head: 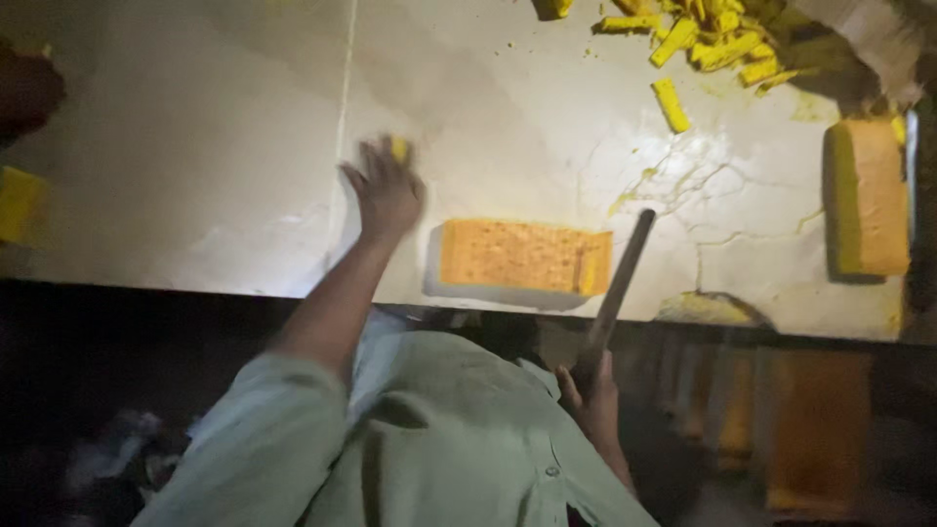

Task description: The person slices a rectangular block of yellow solidified dough into thin strips using a long knife on a work table. The person repeatedly cuts the block, gathers the strips, and places them into a metal tray. The person also flips the block and continues slicing.

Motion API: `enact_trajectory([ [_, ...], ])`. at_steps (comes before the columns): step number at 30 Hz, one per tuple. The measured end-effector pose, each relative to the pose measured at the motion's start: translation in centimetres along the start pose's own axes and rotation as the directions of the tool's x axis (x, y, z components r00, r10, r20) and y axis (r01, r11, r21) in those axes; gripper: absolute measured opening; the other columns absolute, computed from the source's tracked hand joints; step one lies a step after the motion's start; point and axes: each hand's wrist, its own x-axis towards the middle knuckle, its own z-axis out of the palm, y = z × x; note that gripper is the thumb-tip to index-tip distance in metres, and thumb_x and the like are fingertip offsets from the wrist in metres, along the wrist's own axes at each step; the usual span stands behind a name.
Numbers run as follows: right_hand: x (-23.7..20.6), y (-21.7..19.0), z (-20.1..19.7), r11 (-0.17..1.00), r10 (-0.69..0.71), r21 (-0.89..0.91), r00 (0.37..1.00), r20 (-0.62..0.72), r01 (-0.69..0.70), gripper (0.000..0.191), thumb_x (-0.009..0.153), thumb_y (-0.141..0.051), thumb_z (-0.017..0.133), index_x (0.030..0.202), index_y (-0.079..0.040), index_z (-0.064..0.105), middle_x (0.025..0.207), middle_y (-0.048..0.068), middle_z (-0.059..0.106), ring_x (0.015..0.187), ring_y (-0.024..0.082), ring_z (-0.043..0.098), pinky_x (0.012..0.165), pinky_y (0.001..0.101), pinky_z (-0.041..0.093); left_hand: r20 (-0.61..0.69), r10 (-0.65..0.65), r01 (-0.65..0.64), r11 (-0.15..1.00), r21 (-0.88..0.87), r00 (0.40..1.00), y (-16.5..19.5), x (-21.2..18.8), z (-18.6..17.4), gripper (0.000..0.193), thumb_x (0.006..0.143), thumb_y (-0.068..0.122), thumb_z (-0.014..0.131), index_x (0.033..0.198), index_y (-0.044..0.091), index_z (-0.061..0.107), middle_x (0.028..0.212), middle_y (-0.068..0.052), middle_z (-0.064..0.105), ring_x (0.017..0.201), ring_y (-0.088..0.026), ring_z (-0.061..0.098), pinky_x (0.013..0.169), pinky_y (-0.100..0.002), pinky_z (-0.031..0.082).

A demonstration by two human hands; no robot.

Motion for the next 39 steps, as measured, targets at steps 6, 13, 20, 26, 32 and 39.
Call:
enact_trajectory([
  [6, 5.6, 5.6, -7.6, 0.985, 0.165, 0.039, 0.984, 0.073, -0.168, 0.038, 0.089, -0.017, 0.067, 0.119, -0.006, 0.047, 0.082, 0.018, 0.07, 0.066, 0.032, 0.071, 0.058, 0.0442, 0.056, 0.263, -0.026, 0.25, 0.411, -0.876, 0.964, 13.6, 8.4, 0.3, 0.086, 0.099, 0.022, 0.049, 0.165, 0.012, -0.004, 0.168, -0.025, -0.016, 0.156, -0.042, -0.006, 0.124, -0.051, 0.005],
  [13, 16.3, 3.7, -8.2, 0.915, -0.213, -0.31, 0.962, 0.173, 0.258, 0.028, 0.093, -0.014, 0.063, 0.114, -0.004, 0.048, 0.094, 0.024, 0.072, 0.089, 0.047, 0.07, 0.074, 0.0527, 0.054, -0.06, 0.482, -0.476, 0.824, -0.309, 0.874, 16.0, -4.9, -3.7, 0.089, 0.09, 0.048, 0.073, 0.162, 0.024, 0.028, 0.171, -0.013, 0.012, 0.158, -0.045, 0.009, 0.119, -0.077, 0.013],
  [20, 18.0, -6.9, -0.8, 0.909, 0.121, -0.416, 0.967, 0.223, -0.018, 0.039, 0.086, -0.017, 0.07, 0.12, -0.006, 0.052, 0.1, 0.024, 0.073, 0.094, 0.045, 0.07, 0.077, 0.0534, 0.055, 0.149, 0.106, -0.044, 0.929, -0.366, 0.983, 1.6, -14.4, -2.5, 0.098, 0.082, 0.048, 0.077, 0.159, 0.012, 0.03, 0.163, -0.024, 0.023, 0.152, -0.044, 0.019, 0.117, -0.075, 0.012],
  [26, 19.5, -18.5, 11.1, 0.978, -0.114, -0.135, 0.948, 0.296, 0.16, 0.024, 0.084, -0.015, 0.077, 0.098, 0.0, 0.064, 0.094, 0.018, 0.068, 0.088, 0.028, 0.07, 0.078, 0.0411, 0.055, 0.047, -0.129, 0.137, 0.954, -0.266, 0.991, -12.6, -7.9, -1.0, 0.082, 0.093, 0.035, 0.07, 0.162, 0.01, 0.032, 0.166, -0.019, 0.033, 0.158, -0.041, 0.025, 0.129, -0.063, 0.019],
  [32, 26.0, -31.5, 27.2, 0.932, -0.084, 0.357, 0.929, 0.36, -0.054, 0.022, 0.095, -0.01, 0.06, 0.115, -0.004, 0.053, 0.097, 0.003, 0.065, 0.089, 0.012, 0.064, 0.076, 0.03, 0.053, -0.117, -0.513, 0.458, 0.831, -0.314, 0.85, -23.3, 2.0, -3.1, 0.078, 0.094, 0.031, 0.064, 0.157, -0.002, 0.032, 0.164, -0.033, 0.021, 0.152, -0.054, 0.018, 0.122, -0.068, 0.015],
  [39, 36.8, -44.2, 40.9, 0.815, -0.374, 0.574, 0.684, 0.626, -0.079, 0.04, 0.091, 0.0, 0.056, 0.129, -0.01, 0.049, 0.119, 0.004, 0.066, 0.11, 0.012, 0.067, 0.09, 0.0273, 0.056, -0.143, -0.485, 0.496, 0.866, 0.056, 0.863, -25.2, 5.7, -1.8, 0.072, 0.088, 0.021, 0.065, 0.155, 0.008, 0.041, 0.169, -0.021, 0.021, 0.164, -0.044, 0.016, 0.133, -0.071, 0.01],
])
